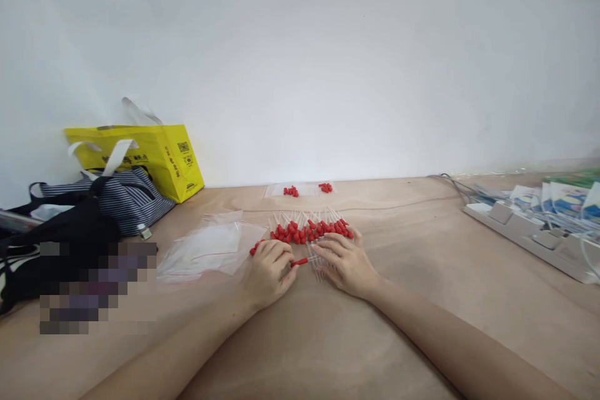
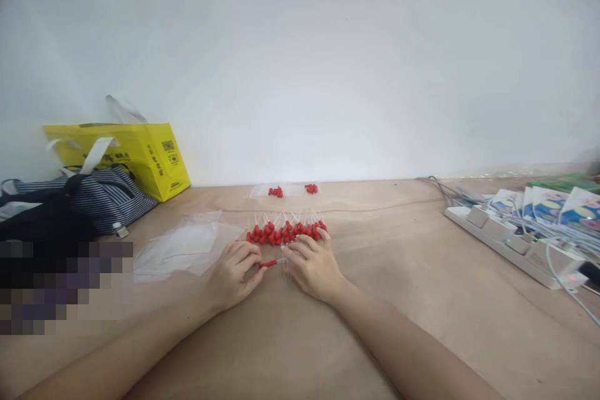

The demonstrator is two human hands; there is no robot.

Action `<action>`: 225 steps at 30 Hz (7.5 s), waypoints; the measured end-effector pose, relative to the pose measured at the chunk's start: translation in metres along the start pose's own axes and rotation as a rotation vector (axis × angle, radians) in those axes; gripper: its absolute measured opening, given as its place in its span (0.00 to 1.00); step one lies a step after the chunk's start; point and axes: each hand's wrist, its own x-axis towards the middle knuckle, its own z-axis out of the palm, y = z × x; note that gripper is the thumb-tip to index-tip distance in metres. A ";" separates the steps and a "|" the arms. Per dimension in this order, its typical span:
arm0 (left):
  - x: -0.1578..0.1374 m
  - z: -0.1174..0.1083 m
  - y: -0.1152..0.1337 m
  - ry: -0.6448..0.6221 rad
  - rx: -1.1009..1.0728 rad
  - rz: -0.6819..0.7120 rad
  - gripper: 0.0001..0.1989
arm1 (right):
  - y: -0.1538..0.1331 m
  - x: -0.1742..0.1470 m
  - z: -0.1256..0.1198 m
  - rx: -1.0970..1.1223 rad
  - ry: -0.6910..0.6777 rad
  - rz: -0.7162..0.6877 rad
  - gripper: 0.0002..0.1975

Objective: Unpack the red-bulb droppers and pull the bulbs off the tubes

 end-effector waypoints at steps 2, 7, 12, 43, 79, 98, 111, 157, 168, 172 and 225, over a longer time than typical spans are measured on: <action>-0.002 0.005 0.000 0.014 -0.014 0.014 0.05 | -0.002 0.001 0.004 -0.005 0.007 -0.028 0.10; -0.003 0.008 -0.001 0.014 -0.072 -0.028 0.04 | -0.003 0.002 0.011 -0.036 0.016 -0.047 0.06; -0.002 0.013 -0.002 0.047 -0.087 0.027 0.09 | -0.005 0.002 0.012 -0.071 0.081 -0.081 0.07; -0.008 0.005 -0.002 -0.012 0.002 0.040 0.11 | -0.013 0.001 -0.001 -0.082 0.129 -0.092 0.09; -0.006 -0.022 -0.069 -0.335 0.140 -0.801 0.21 | -0.039 0.019 0.030 0.104 -0.170 0.138 0.09; 0.037 0.005 -0.052 -0.281 0.248 -0.674 0.20 | 0.008 -0.010 -0.004 -0.018 0.034 0.209 0.13; 0.049 0.002 -0.059 -0.300 0.245 -0.823 0.15 | 0.008 -0.012 -0.004 0.022 0.062 0.292 0.11; -0.009 0.012 -0.002 0.011 -0.015 0.249 0.09 | -0.019 -0.001 0.001 0.007 0.069 -0.103 0.08; -0.016 -0.006 -0.016 0.062 -0.007 0.070 0.08 | 0.006 -0.018 -0.008 0.036 -0.031 0.165 0.11; -0.013 -0.007 -0.029 0.161 -0.034 -0.194 0.11 | 0.013 -0.020 0.000 0.142 -0.125 0.322 0.16; 0.076 0.032 -0.085 -0.554 0.162 -0.870 0.09 | 0.032 -0.020 0.007 0.130 0.123 0.561 0.12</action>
